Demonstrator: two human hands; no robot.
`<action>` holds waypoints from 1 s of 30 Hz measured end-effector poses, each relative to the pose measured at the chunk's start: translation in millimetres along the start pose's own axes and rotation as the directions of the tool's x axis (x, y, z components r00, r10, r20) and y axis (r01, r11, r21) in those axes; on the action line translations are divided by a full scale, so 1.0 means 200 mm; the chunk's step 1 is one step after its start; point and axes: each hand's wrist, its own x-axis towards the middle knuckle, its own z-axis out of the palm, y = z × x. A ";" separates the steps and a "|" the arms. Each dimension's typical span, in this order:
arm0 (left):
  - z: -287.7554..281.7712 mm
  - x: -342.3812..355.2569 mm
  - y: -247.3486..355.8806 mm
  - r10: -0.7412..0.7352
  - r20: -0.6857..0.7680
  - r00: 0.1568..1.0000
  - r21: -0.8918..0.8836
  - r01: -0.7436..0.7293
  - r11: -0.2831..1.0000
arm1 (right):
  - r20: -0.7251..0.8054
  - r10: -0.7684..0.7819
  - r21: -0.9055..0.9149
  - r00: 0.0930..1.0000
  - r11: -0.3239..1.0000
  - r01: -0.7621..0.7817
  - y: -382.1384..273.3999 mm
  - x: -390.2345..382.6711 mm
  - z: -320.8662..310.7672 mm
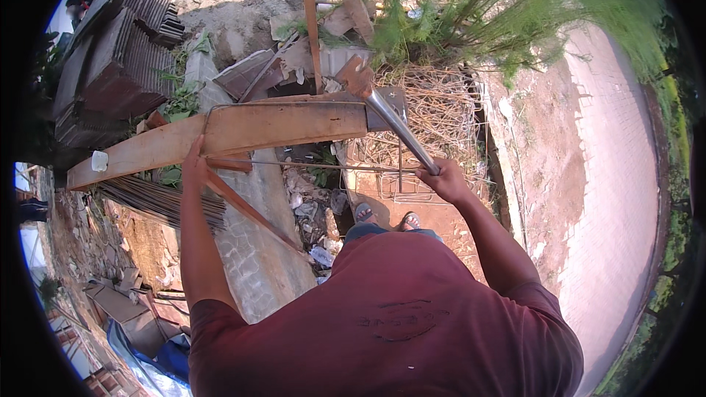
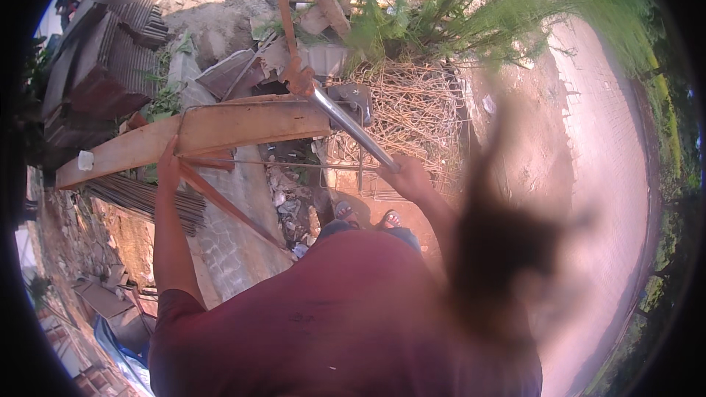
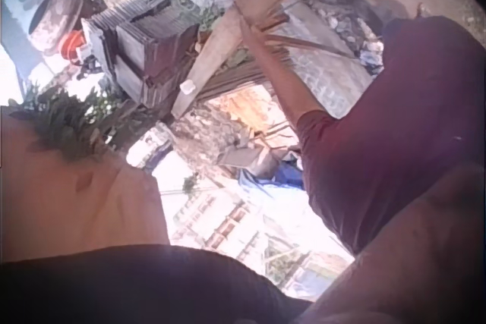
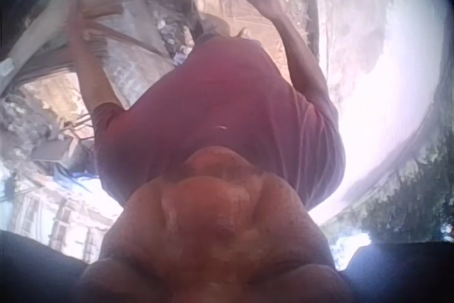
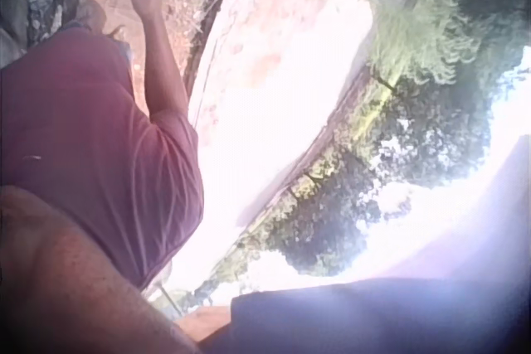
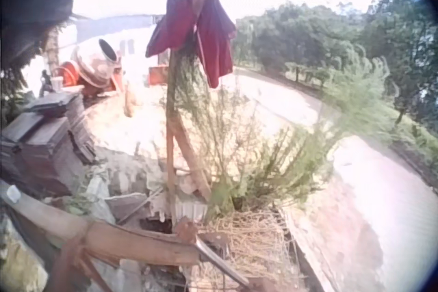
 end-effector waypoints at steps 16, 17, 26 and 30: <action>-0.41 0.36 0.45 -0.037 -0.289 0.957 -0.284 -0.049 0.957 | -0.316 -0.239 0.406 0.918 0.840 0.359 -0.58 0.07 -0.54; -0.51 0.37 0.49 -0.038 -0.262 0.964 -0.401 -0.073 0.913 | -0.376 -0.250 0.369 0.892 0.843 0.392 -0.61 0.08 -0.58; -0.31 0.38 0.32 -0.388 0.206 0.898 -0.691 0.415 0.592 | -0.275 -0.005 0.633 0.961 0.751 0.186 -0.22 0.49 -0.25; -0.04 0.38 0.03 -0.417 -0.127 0.900 -0.339 0.355 0.871 | -0.199 0.110 0.585 0.974 0.811 0.028 -0.05 0.64 -0.08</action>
